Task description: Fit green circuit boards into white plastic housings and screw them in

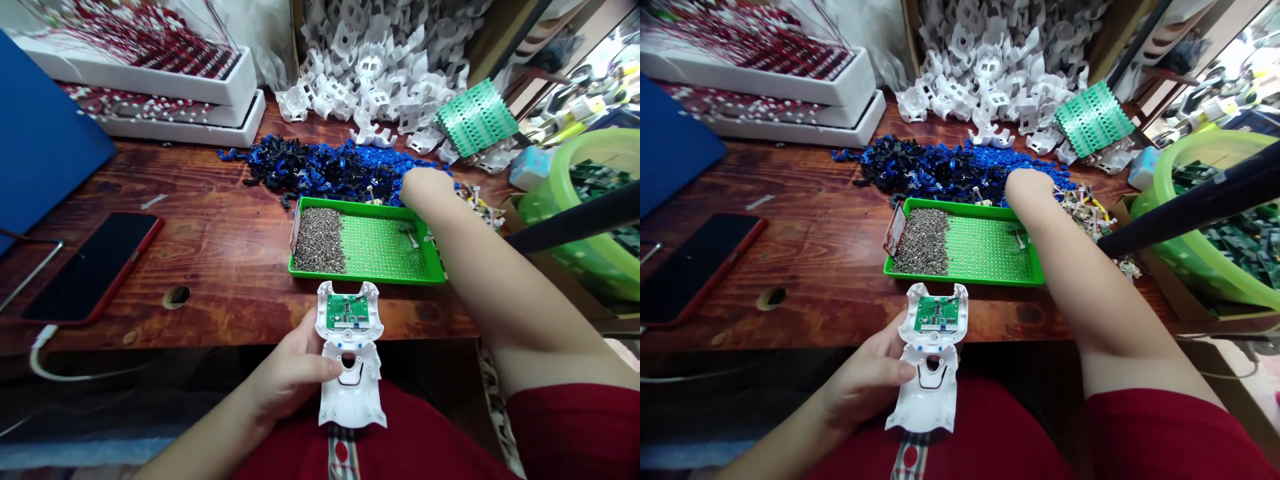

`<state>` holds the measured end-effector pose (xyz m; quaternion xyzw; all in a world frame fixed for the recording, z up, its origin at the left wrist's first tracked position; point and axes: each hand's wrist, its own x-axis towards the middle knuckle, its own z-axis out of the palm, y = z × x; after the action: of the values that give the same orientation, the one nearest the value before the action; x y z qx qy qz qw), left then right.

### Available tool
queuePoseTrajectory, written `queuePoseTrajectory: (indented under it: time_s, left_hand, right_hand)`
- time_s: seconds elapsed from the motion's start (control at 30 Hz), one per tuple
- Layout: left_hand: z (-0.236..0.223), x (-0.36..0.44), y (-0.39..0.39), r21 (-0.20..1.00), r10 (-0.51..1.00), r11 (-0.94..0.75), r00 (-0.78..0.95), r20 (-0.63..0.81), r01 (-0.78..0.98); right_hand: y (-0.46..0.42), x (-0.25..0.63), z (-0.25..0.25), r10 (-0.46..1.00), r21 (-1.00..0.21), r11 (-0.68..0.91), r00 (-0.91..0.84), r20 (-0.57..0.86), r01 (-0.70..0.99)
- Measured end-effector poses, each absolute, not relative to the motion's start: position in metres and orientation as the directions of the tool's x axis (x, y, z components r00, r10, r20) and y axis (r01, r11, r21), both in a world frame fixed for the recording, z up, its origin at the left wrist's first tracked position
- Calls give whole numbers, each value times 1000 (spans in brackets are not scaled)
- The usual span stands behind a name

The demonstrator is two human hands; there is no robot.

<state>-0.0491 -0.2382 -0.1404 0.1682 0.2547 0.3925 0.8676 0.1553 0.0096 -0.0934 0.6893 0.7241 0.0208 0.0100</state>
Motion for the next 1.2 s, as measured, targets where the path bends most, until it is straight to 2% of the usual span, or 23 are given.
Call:
queuePoseTrajectory:
  time_s: [0.07,0.13,0.17,0.27,0.33,0.4,0.57,0.67,0.8,1.0,1.2]
  left_hand:
    - [-141,-48,-238,500,775,622,565,-283,-603]
    - [-142,-45,-238,522,784,609,553,-281,-597]
    - [-142,-44,-238,530,789,602,546,-282,-597]
    - [-143,-40,-237,527,814,574,510,-278,-627]
    - [-143,-38,-237,537,831,551,482,-279,-639]
    - [-143,-35,-236,569,835,543,473,-283,-618]
    - [-143,-29,-239,659,830,528,490,-266,-535]
    - [-140,-25,-242,687,835,509,490,-249,-518]
    - [-136,-21,-243,703,841,503,474,-261,-503]
    - [-138,-20,-241,704,851,489,460,-253,-516]
    - [-137,-19,-241,689,848,494,469,-246,-531]
  right_hand:
    - [-12,153,-82,995,50,57,-61,80,997]
    - [-49,150,-72,935,-35,256,-239,262,966]
    - [-72,149,-68,887,-101,393,-348,304,914]
    - [-141,149,-65,636,-211,769,-693,340,603]
    - [-176,153,-72,466,-302,873,-839,282,383]
    - [-197,156,-83,390,-310,900,-881,267,305]
    - [-209,162,-106,383,-195,921,-875,296,337]
    - [-209,164,-111,381,-195,922,-866,323,334]
    - [-212,166,-116,416,-211,908,-843,342,362]
    - [-213,170,-120,403,-110,913,-835,373,392]
    - [-212,173,-124,388,-152,921,-854,346,357]
